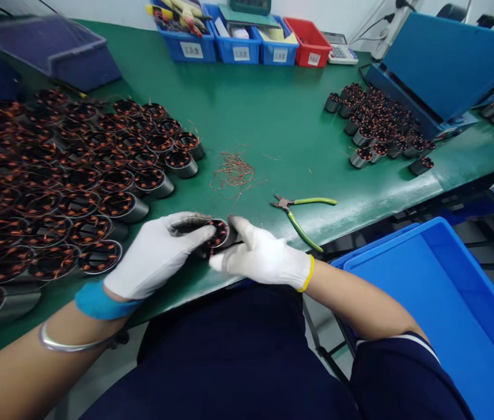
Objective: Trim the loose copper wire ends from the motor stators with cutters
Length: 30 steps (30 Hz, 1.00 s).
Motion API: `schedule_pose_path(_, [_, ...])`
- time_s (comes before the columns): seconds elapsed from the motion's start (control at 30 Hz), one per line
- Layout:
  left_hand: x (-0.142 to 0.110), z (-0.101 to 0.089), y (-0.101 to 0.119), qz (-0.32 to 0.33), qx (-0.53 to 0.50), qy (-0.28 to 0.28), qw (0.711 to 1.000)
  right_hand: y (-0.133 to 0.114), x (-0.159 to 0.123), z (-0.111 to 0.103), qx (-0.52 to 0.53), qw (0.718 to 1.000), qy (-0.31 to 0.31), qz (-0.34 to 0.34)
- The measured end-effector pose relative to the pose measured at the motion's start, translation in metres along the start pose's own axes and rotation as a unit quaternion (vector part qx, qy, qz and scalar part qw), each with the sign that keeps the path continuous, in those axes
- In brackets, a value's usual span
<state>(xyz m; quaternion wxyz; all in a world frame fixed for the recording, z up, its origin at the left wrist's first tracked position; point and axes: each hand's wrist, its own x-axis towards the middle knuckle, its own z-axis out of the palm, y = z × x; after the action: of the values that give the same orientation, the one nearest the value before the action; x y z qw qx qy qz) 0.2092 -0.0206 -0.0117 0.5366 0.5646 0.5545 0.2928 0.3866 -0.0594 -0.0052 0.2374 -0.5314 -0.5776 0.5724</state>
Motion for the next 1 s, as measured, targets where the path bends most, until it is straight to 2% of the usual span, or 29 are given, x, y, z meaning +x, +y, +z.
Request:
schedule_pose_path(0.1, [0.003, -0.005, 0.002, -0.016, 0.005, -0.015, 1.0, -0.002, -0.006, -0.009, -0.184, 0.983, -0.019, -0.018])
schedule_pose_path(0.2, [0.002, -0.007, 0.004, -0.018, -0.001, -0.042, 0.999, -0.005, -0.006, -0.016, -0.405, 0.91, 0.058, -0.062])
schedule_pose_path(0.27, [0.001, -0.005, 0.005, -0.016, 0.009, -0.05, 0.999, -0.004, -0.002, -0.016, -0.459, 0.879, 0.085, -0.092])
schedule_pose_path(0.4, [0.002, 0.001, 0.006, 0.005, 0.046, -0.022, 0.999, 0.008, 0.009, -0.009, -0.464, 0.87, 0.103, -0.128])
schedule_pose_path(0.5, [0.008, 0.005, 0.005, 0.017, -0.015, 0.064, 0.998, 0.013, 0.012, -0.004, -0.457, 0.872, 0.114, -0.132])
schedule_pose_path(0.6, [0.013, 0.002, 0.002, 0.077, -0.122, 0.185, 0.972, 0.005, 0.01, -0.011, -0.436, 0.886, 0.099, -0.122])
schedule_pose_path(0.63, [0.013, 0.0, 0.0, 0.091, -0.138, 0.205, 0.965, 0.001, 0.008, -0.016, -0.422, 0.896, 0.081, -0.112])
schedule_pose_path(0.67, [0.012, -0.003, -0.001, 0.089, -0.136, 0.193, 0.968, -0.004, 0.007, -0.022, -0.402, 0.908, 0.054, -0.101])
schedule_pose_path(0.7, [0.01, -0.005, -0.001, 0.075, -0.117, 0.155, 0.978, -0.007, 0.005, -0.028, -0.377, 0.922, 0.024, -0.089])
schedule_pose_path(0.77, [0.003, -0.008, -0.002, 0.032, -0.054, 0.043, 0.997, -0.011, 0.006, -0.038, -0.305, 0.95, -0.017, -0.066])
schedule_pose_path(0.83, [-0.004, -0.006, 0.0, 0.003, 0.007, -0.037, 0.999, -0.01, 0.01, -0.04, -0.218, 0.975, -0.013, -0.05])
schedule_pose_path(1.0, [-0.011, 0.002, 0.006, -0.011, 0.059, -0.071, 0.996, -0.005, 0.039, -0.023, -0.105, 0.99, 0.055, -0.071])
